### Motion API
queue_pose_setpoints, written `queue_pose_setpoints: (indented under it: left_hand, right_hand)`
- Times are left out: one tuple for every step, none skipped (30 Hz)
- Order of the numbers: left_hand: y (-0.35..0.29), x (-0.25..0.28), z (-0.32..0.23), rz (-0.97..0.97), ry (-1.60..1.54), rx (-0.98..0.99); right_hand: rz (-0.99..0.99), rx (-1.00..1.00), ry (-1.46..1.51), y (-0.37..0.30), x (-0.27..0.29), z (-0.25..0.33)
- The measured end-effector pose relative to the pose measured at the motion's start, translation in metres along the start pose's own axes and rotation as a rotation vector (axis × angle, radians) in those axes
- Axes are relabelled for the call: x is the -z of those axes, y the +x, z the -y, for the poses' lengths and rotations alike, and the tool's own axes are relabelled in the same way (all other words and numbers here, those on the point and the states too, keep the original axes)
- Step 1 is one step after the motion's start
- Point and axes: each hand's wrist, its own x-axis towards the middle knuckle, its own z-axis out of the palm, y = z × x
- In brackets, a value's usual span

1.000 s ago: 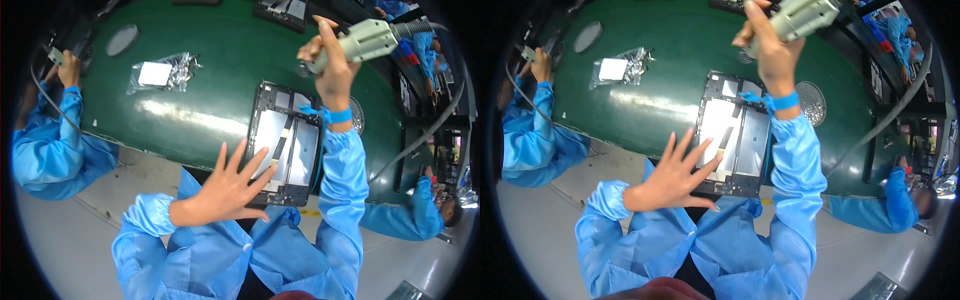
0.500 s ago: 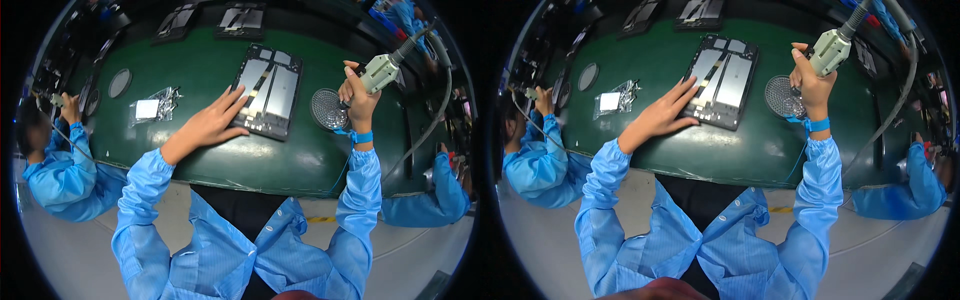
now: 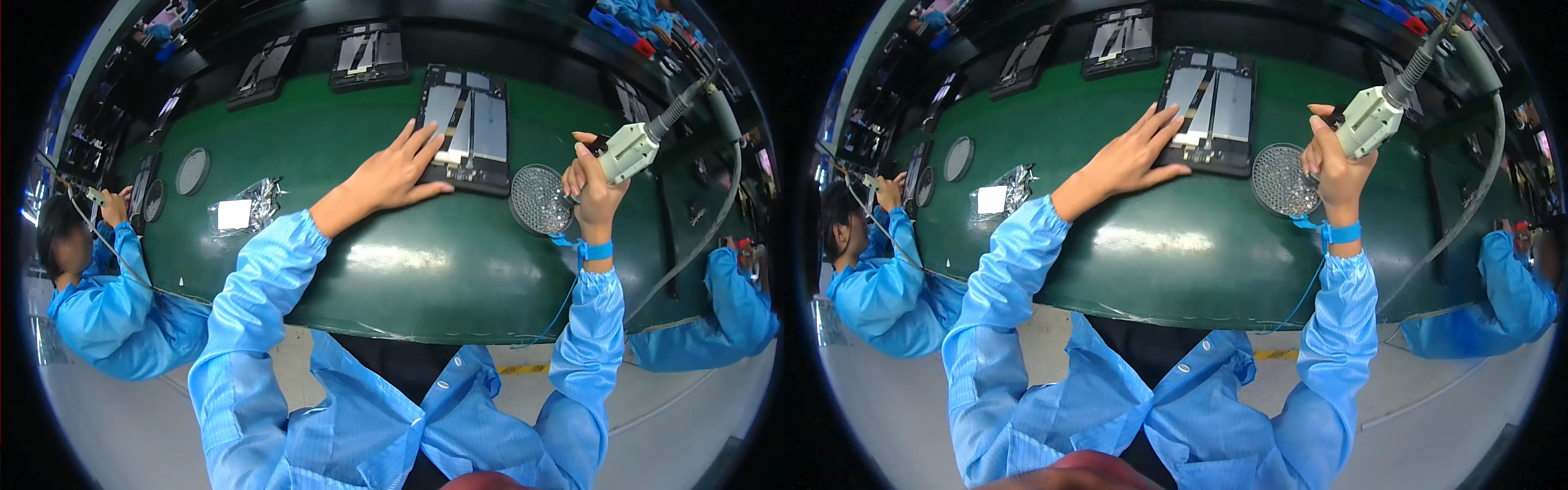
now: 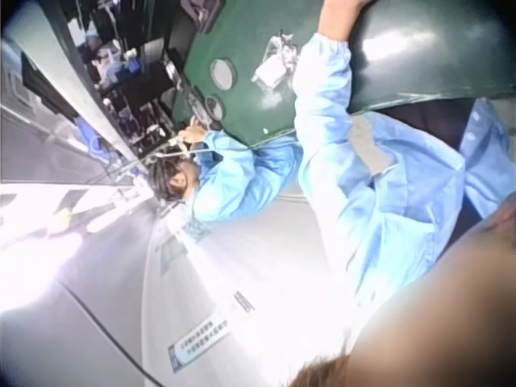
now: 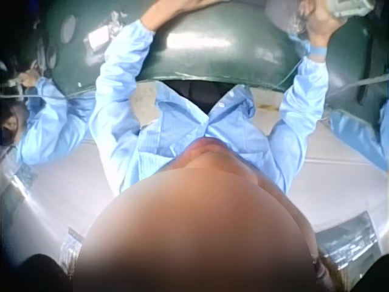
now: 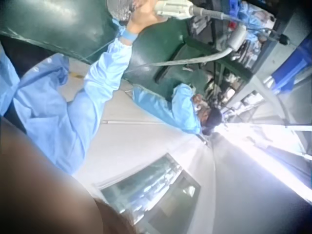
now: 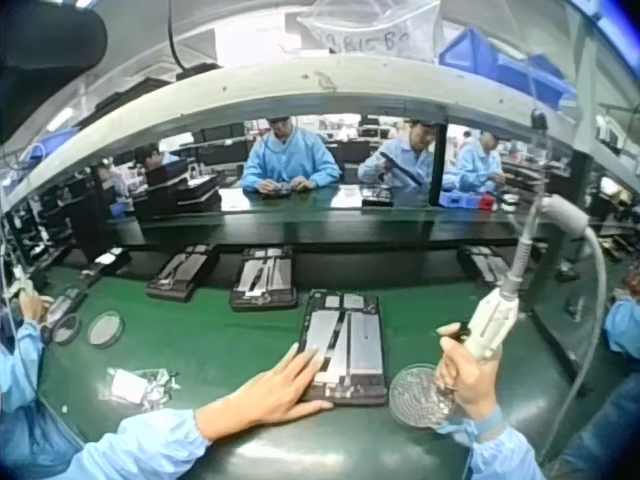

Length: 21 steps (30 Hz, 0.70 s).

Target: Assembling electronic components by driving screws into a tablet chassis using an electric screwdriver on an assembly line.

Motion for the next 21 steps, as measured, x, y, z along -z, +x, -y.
queue_pose_setpoints:
  left_hand:
    - [0.009,-0.005,0.010,-0.065,0.015,-0.023]
    - [0.020,-0.010,0.020,-0.134,0.033,-0.050]
    - [0.031,-0.014,0.030,-0.137,0.038,-0.048]
    - [0.044,-0.020,0.038,-0.190,0.164,-0.085]
    - [0.057,-0.022,0.043,-0.242,0.288,-0.123]
    - [0.074,-0.021,0.052,-0.259,0.373,-0.176]
    - [0.088,-0.025,0.063,-0.260,0.416,-0.171]
    - [0.100,-0.029,0.078,-0.246,0.427,-0.156]
    - [0.107,-0.033,0.096,-0.228,0.445,-0.136]
    - [0.109,-0.039,0.117,-0.169,0.495,-0.052]
    - [0.115,-0.040,0.128,-0.107,0.535,0.023]
    - [0.118,-0.040,0.140,-0.007,0.495,0.151]
    - [0.120,-0.040,0.145,0.020,0.435,0.177]
    - [0.126,-0.036,0.142,0.013,0.418,0.186]
    - [0.133,-0.028,0.135,0.004,0.397,0.191]
    - [0.136,-0.015,0.137,-0.115,0.283,0.229]
    - [0.135,-0.003,0.144,-0.233,0.169,0.272]
    - [0.134,0.006,0.150,-0.081,0.282,0.595]
    - [0.121,0.019,0.177,-0.007,0.357,0.824]
    - [0.107,0.014,0.188,-0.151,0.516,0.966]
    - [0.096,0.013,0.209,-0.122,0.395,1.149]
  right_hand:
    - [-0.008,-0.006,0.003,0.000,-0.001,0.002]
    - [0.002,-0.011,0.028,0.000,-0.001,0.001]
    - [0.007,-0.007,0.032,0.000,-0.002,0.000]
    - [-0.001,-0.005,0.016,-0.001,-0.002,0.000]
    - [-0.009,-0.005,0.000,-0.002,-0.001,0.000]
    - [-0.027,-0.006,0.017,-0.002,-0.001,0.001]
    - [-0.032,-0.005,0.009,-0.002,0.000,0.002]
    - [-0.052,-0.006,0.019,-0.001,0.001,0.003]
    - [-0.066,-0.009,0.036,0.000,0.000,0.003]
    - [-0.058,-0.007,0.040,0.001,-0.001,0.003]
    - [-0.083,-0.011,0.069,0.002,0.001,0.003]
    - [-0.107,-0.017,0.099,0.003,0.002,0.003]
    - [-0.122,-0.022,0.086,0.005,0.005,0.001]
    - [-0.157,-0.029,0.091,0.007,0.012,0.003]
    - [-0.198,-0.033,0.091,0.007,0.022,0.006]
    - [-0.209,-0.013,0.051,0.007,0.028,0.006]
    - [-0.193,-0.020,0.062,0.005,0.030,0.004]
    - [-0.213,-0.034,0.064,0.003,0.034,0.003]
    - [-0.208,-0.053,0.088,0.003,0.029,0.000]
    - [-0.227,-0.062,0.067,0.004,0.026,0.003]
    - [-0.233,-0.069,0.057,0.002,0.027,0.002]
